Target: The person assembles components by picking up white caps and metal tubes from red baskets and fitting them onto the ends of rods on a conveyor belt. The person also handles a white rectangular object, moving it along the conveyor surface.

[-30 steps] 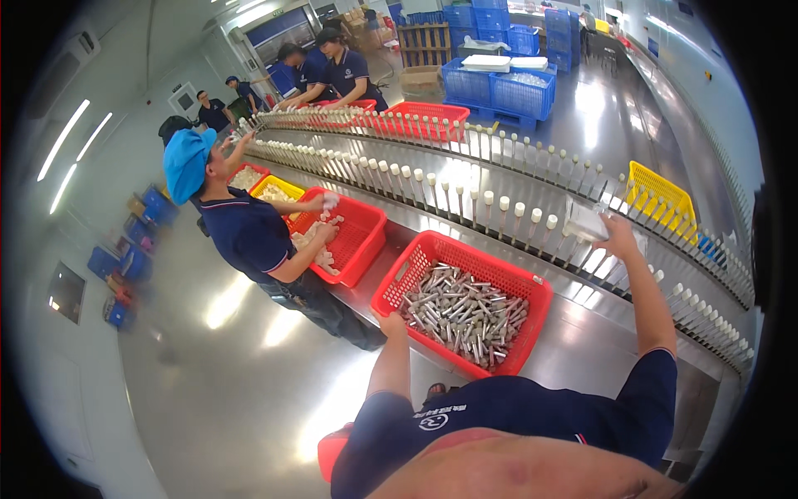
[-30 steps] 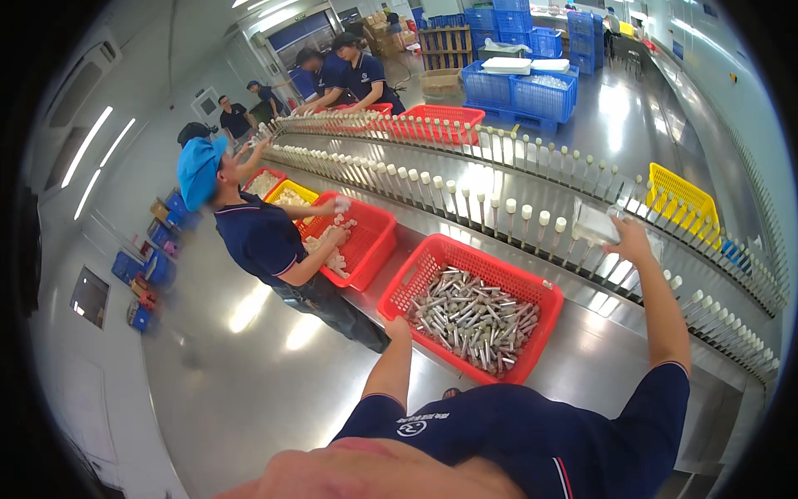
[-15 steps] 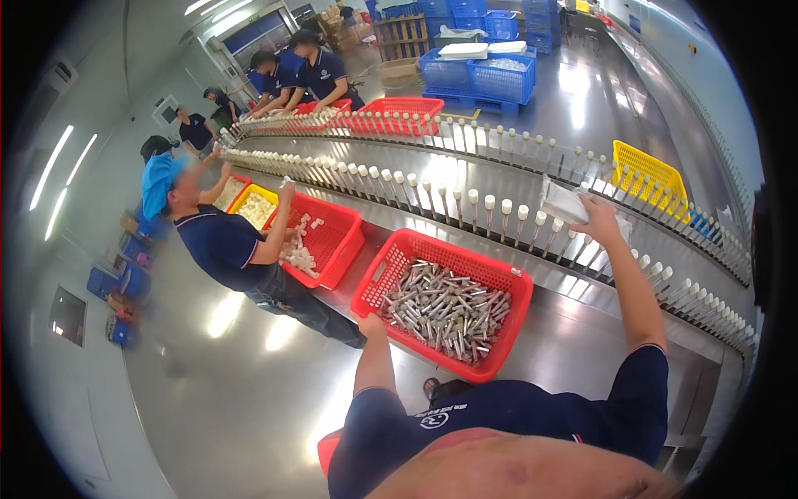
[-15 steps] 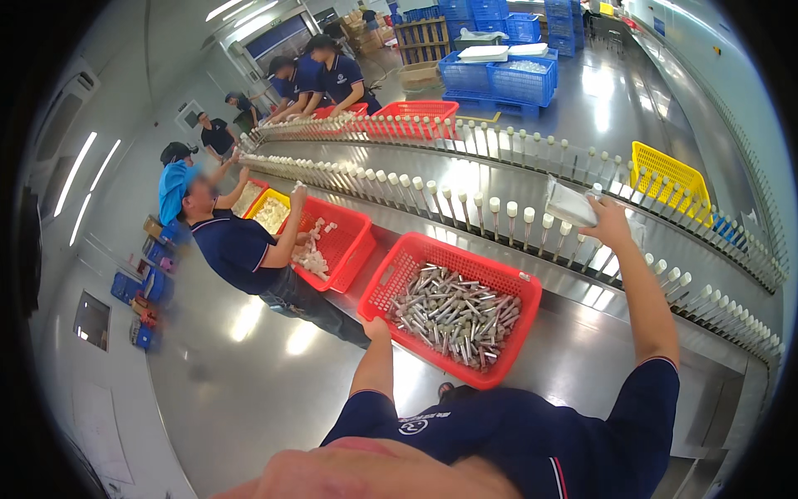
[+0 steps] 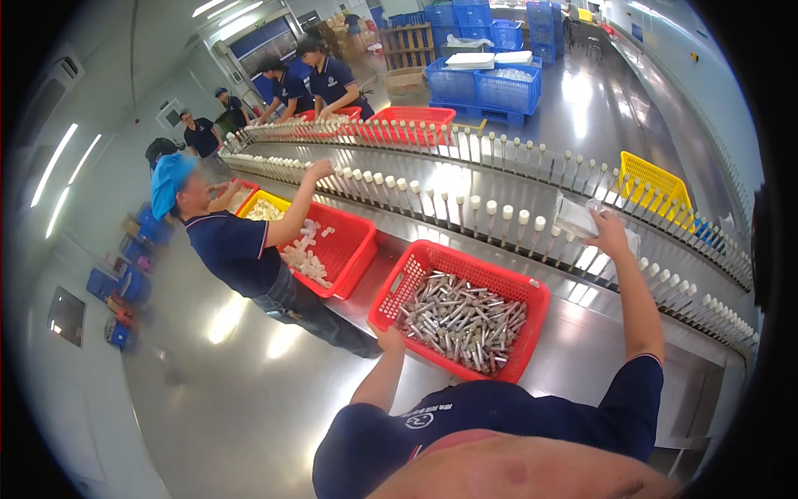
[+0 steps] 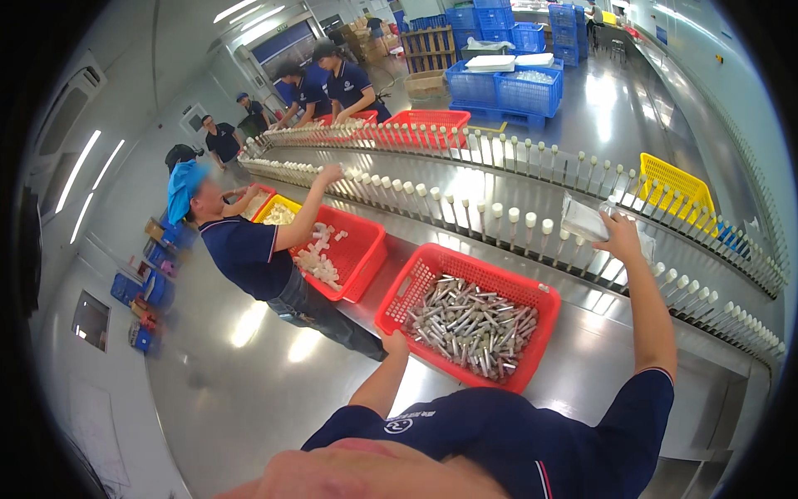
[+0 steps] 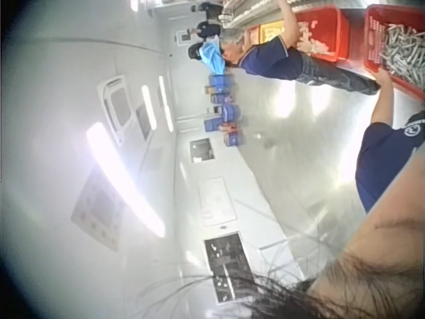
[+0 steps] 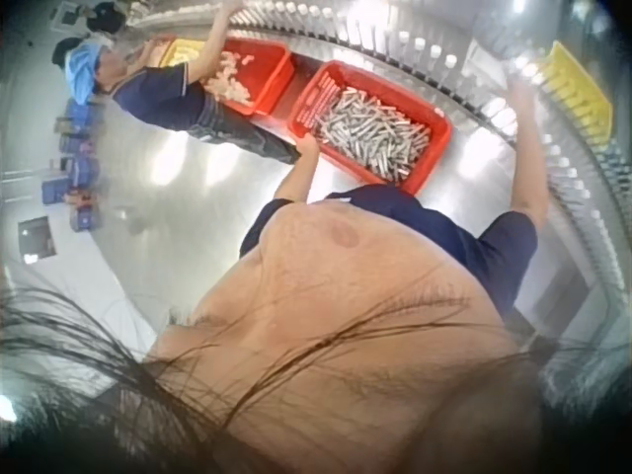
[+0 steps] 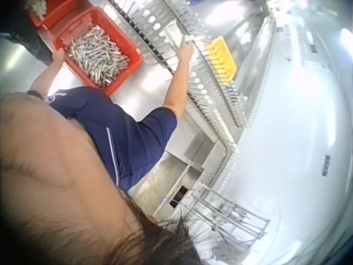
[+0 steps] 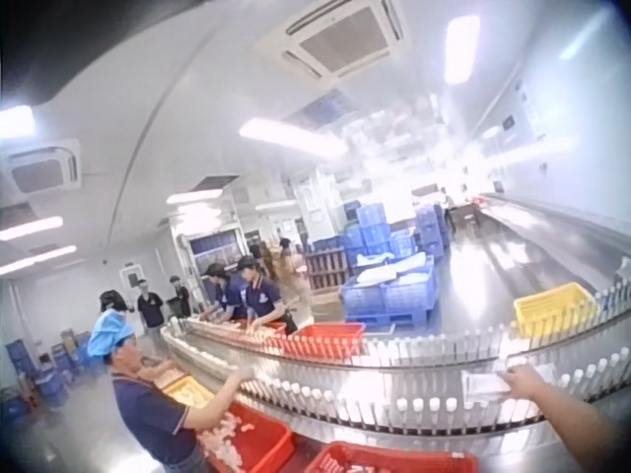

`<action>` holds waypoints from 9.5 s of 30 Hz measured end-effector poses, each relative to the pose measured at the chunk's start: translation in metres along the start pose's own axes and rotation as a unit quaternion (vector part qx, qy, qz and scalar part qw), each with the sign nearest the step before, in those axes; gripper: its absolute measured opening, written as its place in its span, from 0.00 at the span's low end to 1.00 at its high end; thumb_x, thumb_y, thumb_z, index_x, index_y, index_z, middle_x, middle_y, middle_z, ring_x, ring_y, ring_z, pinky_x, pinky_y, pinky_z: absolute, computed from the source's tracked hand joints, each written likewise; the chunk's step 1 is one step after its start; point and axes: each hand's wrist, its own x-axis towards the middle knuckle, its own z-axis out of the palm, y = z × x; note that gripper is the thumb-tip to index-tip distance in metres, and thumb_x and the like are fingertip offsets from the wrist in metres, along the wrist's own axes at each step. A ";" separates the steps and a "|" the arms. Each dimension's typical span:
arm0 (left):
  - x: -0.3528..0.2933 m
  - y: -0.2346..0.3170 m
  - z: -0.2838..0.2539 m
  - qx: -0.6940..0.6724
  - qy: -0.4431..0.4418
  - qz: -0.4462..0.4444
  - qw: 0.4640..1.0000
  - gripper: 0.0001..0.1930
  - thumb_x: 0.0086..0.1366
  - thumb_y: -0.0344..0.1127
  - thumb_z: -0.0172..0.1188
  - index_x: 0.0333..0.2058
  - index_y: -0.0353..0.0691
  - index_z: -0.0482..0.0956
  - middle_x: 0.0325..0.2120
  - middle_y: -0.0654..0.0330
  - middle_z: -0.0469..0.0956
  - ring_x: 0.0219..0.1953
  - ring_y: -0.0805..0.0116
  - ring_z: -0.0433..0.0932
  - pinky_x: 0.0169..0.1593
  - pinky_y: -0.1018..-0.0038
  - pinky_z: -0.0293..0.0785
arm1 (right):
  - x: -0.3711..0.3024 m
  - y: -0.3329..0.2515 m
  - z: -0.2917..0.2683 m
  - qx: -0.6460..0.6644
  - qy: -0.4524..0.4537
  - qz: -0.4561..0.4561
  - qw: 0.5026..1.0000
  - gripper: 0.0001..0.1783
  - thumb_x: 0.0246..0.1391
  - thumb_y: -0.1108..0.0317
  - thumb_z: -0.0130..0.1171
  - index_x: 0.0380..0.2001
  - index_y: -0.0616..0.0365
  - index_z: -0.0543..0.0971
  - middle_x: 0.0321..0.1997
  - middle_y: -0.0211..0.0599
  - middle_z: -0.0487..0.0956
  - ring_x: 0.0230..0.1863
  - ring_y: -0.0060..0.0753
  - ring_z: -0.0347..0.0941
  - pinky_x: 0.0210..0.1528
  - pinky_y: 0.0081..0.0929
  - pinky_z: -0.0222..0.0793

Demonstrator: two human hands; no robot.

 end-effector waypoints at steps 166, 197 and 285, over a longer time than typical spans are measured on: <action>0.014 -0.028 -0.006 -0.036 -0.099 -0.001 0.994 0.40 0.48 0.18 0.48 0.62 0.34 0.44 0.44 0.43 0.72 0.46 0.51 0.75 0.49 0.65 0.72 | 0.058 -0.113 0.039 -0.002 -0.006 -0.008 1.000 0.46 0.23 0.56 0.75 0.53 0.56 0.74 0.44 0.43 0.75 0.48 0.46 0.68 0.55 0.40 0.58; 0.031 0.044 0.028 -0.062 -0.090 0.021 0.994 0.37 0.51 0.20 0.50 0.62 0.33 0.49 0.52 0.43 0.66 0.54 0.53 0.69 0.58 0.62 0.64 | 0.026 -0.093 0.042 -0.066 -0.051 -0.010 0.996 0.46 0.33 0.38 0.68 0.56 0.50 0.72 0.41 0.43 0.76 0.45 0.46 0.71 0.48 0.42 0.62; 0.174 0.519 -0.162 -0.751 -0.504 0.241 0.352 0.19 0.67 0.41 0.46 0.48 0.30 0.68 0.48 0.52 0.67 0.51 0.59 0.66 0.55 0.64 0.63 | 0.185 -0.272 0.072 -0.084 -0.066 0.028 0.994 0.44 0.31 0.44 0.71 0.54 0.51 0.74 0.44 0.42 0.77 0.48 0.44 0.70 0.52 0.39 0.63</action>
